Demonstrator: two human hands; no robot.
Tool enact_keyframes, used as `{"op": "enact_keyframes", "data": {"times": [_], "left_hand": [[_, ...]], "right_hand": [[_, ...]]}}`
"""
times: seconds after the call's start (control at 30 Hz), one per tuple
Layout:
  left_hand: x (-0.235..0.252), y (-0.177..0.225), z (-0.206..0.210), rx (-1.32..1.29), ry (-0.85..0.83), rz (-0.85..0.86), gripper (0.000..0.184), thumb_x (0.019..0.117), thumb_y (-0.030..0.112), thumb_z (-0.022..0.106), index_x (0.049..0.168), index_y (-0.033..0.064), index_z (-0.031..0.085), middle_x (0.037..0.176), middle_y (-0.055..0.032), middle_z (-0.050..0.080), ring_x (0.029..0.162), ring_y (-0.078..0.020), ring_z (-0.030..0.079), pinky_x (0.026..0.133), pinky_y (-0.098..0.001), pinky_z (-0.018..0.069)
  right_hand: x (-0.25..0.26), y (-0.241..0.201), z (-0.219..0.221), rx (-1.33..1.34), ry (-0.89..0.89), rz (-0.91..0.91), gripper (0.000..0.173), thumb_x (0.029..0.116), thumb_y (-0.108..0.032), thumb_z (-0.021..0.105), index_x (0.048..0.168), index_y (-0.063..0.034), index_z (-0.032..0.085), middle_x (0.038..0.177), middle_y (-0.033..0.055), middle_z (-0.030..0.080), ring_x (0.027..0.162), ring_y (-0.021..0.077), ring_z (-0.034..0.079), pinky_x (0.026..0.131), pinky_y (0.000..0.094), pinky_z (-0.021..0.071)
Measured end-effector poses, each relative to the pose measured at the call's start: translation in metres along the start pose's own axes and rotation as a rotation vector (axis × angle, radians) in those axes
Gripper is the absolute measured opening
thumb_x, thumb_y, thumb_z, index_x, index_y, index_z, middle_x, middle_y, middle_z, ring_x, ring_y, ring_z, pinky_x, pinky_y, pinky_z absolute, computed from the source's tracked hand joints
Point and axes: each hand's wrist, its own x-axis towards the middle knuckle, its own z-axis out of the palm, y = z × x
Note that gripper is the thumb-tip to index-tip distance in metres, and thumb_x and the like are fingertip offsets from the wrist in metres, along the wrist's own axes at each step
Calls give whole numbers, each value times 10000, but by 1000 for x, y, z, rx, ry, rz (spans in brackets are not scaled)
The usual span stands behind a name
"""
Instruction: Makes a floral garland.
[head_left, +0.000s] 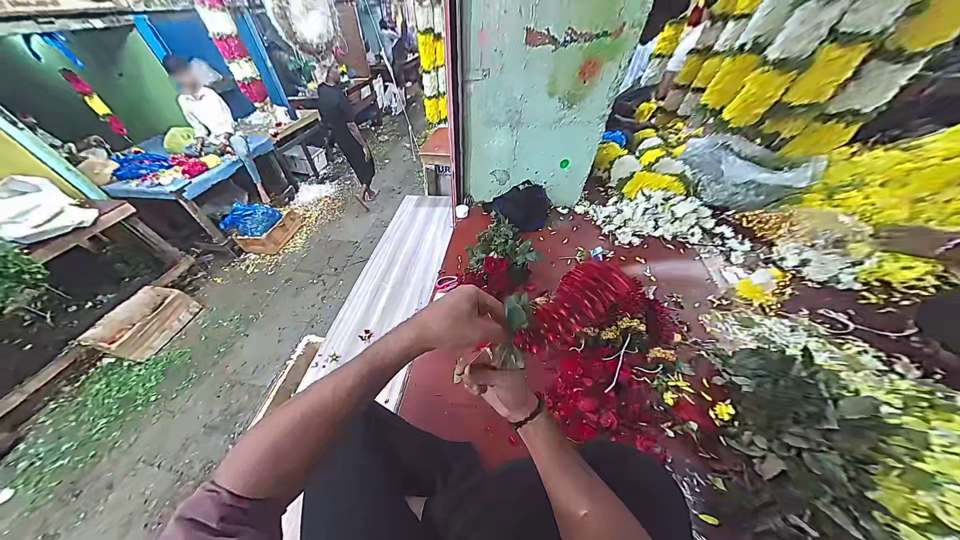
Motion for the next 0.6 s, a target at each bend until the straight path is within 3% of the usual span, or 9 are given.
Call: {"op": "enact_keyframes", "data": {"times": [0.07,0.13,0.27,0.37,0.43,0.53,0.6], "left_hand": [[11,-16,-10,115,86,-113,138,925,228,730,935,95,766,835,-35,735,735,-130,683,708,-400,581],[12,-41,-21,214,110,-227,146,900,244,740,878,102,767,791,-42,726,734,-161,678,711,-448,561],[-12,-74,-31,291,-19,-476,163,905,241,723,837,94,741,744,-33,660,702,-158,594,680,-448,487],[-25,-76,-26,338,-94,-572,206,893,274,736,900,69,747,817,-80,692,777,-216,636,730,-512,508],[-27,-72,-23,449,-160,-614,277,885,322,748,924,48,745,864,-132,701,821,-287,658,757,-573,517],[-26,-47,-7,702,-406,-573,365,880,359,757,850,-1,704,866,-215,676,887,-420,646,793,-684,477],[-30,-18,7,802,-587,-499,323,902,325,732,862,7,698,888,-215,667,929,-437,634,797,-690,471]], "right_hand": [[1,-2,1,-54,-81,-71,99,929,-82,678,941,-49,771,759,12,692,572,26,538,519,206,444],[2,-9,2,-136,-51,-98,130,945,-69,664,949,-34,789,745,10,705,544,4,524,495,186,429],[7,-18,-4,-231,126,-38,114,925,-78,684,902,-33,786,630,-22,620,457,4,406,423,194,331],[9,-17,-4,-312,143,25,96,915,-90,710,893,-36,788,631,-25,633,454,-1,398,421,194,315],[7,-17,4,-411,70,36,97,921,-100,713,903,-43,790,700,-26,690,516,-4,482,479,195,384],[6,-23,5,-507,-20,-29,101,929,-80,708,921,-25,792,807,20,754,678,43,660,640,239,553],[7,-29,-3,-531,-34,-77,99,930,-74,713,939,-12,790,830,35,760,710,64,684,677,257,584]]}}
